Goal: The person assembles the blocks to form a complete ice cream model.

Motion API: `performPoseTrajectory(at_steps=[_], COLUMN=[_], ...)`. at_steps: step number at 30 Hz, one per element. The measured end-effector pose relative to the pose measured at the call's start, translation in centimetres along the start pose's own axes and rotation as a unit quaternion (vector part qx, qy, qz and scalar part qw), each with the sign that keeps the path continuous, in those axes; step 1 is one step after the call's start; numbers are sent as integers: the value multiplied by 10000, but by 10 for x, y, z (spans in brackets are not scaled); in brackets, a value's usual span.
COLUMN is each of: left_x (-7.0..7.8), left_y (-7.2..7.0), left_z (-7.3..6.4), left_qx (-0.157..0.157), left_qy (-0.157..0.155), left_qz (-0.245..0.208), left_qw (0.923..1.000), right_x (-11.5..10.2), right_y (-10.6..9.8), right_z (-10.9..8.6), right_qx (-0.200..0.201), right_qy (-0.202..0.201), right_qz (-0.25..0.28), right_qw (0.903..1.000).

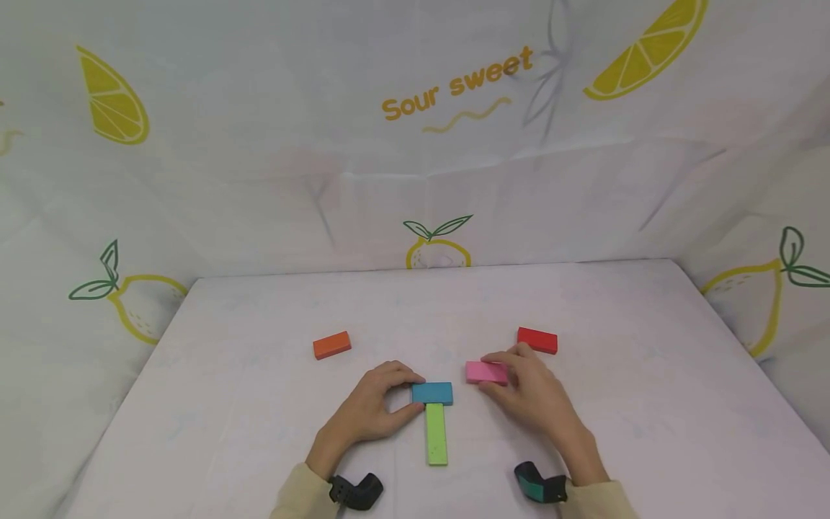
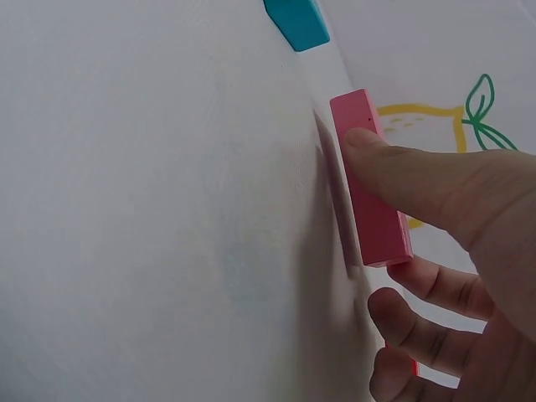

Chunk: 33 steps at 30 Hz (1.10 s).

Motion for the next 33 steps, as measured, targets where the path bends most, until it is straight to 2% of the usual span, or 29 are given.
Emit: performPoseTrajectory(at_steps=[16,33], left_x=[0,1], left_y=[-1,0], left_z=[1,1], left_qx=[-26,-79], left_qy=[-4,7], left_qz=[12,16], left_qw=[10000,10000], right_x=[-13,-20], right_y=[12,20], right_z=[5,8], right_qx=[-259,-324], right_qy=[139,54], right_qz=[35,41], right_qw=[9996,9995])
Point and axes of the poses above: each hand's wrist, its own z-axis towards the middle knuckle, its own y-axis out of the palm, x = y × z, the point moved 7 cm from there along z, towards the middle knuckle, and after that the axes turned 4 degrees about z, right-handed, at the moved point
